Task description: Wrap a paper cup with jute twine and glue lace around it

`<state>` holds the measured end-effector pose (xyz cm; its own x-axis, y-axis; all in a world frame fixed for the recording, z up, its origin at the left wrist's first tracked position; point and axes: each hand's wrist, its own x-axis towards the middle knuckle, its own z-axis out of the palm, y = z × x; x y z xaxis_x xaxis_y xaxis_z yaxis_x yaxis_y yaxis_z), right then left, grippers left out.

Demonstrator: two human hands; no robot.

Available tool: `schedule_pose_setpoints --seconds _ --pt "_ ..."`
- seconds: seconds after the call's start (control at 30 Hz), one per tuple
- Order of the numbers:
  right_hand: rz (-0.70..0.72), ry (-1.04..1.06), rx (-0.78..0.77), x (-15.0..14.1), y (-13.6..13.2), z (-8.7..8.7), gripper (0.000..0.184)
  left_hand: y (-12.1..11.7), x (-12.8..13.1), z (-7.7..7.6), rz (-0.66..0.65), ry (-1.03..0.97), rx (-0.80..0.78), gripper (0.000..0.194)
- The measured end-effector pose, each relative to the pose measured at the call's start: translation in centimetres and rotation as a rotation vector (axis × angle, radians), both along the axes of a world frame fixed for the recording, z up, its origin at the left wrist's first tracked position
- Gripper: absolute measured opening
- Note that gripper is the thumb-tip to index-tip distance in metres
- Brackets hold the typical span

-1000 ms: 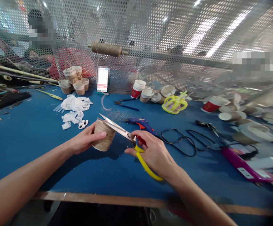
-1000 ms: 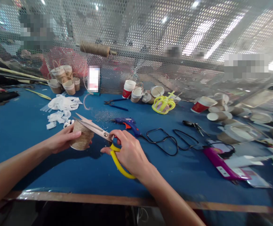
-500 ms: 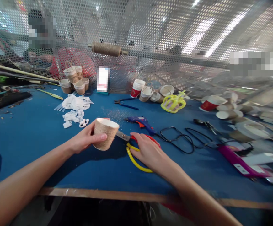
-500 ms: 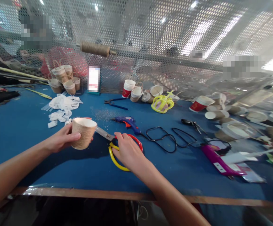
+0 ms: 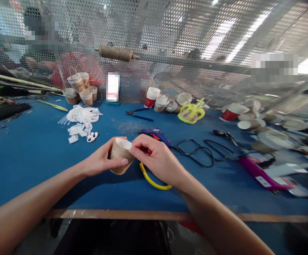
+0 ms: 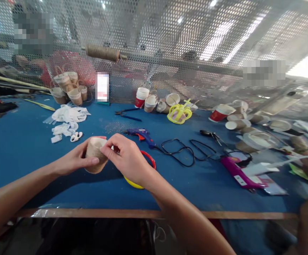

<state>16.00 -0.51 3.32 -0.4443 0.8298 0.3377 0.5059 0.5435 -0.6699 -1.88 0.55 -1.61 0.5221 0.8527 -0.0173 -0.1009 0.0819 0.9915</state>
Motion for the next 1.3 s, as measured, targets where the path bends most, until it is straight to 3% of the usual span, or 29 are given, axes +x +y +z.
schedule_pose_setpoints --seconds 0.27,0.4,0.5,0.63,0.73,0.8,0.93,1.1,1.2,1.3 --pt "0.016 0.000 0.045 0.7 0.5 -1.0 0.020 0.2 0.7 -0.3 -0.059 0.027 -0.016 0.060" --pt "-0.031 -0.032 0.023 1.4 0.7 -1.0 0.019 1.1 0.1 0.6 -0.155 0.307 0.232 0.043" --pt "-0.119 -0.005 0.001 1.8 0.8 -1.1 0.019 3.3 -1.3 2.0 0.027 0.771 0.484 0.034" --pt "-0.152 0.064 -0.030 1.6 0.9 -1.5 0.020 8.8 -4.8 3.7 0.369 1.005 0.535 0.025" --pt "-0.134 0.099 -0.040 1.2 0.8 -1.9 0.021 13.4 -7.8 4.1 0.609 1.169 0.503 0.023" --pt "-0.128 0.114 -0.052 1.1 0.7 -2.0 0.020 15.9 -9.2 3.8 0.687 1.262 0.466 0.030" --pt "-0.122 0.102 -0.058 1.1 0.8 -2.3 0.019 18.9 -10.0 2.4 0.717 1.365 0.398 0.032" --pt "-0.131 0.098 -0.044 1.3 0.9 -2.4 0.019 19.8 -9.1 2.2 0.759 1.333 0.434 0.031" --pt "-0.131 0.112 -0.028 1.4 0.9 -2.3 0.020 18.6 -7.8 3.7 0.801 1.251 0.539 0.030" --pt "-0.116 0.136 -0.018 1.3 0.9 -2.3 0.020 16.0 -5.1 5.3 0.760 1.127 0.657 0.023"
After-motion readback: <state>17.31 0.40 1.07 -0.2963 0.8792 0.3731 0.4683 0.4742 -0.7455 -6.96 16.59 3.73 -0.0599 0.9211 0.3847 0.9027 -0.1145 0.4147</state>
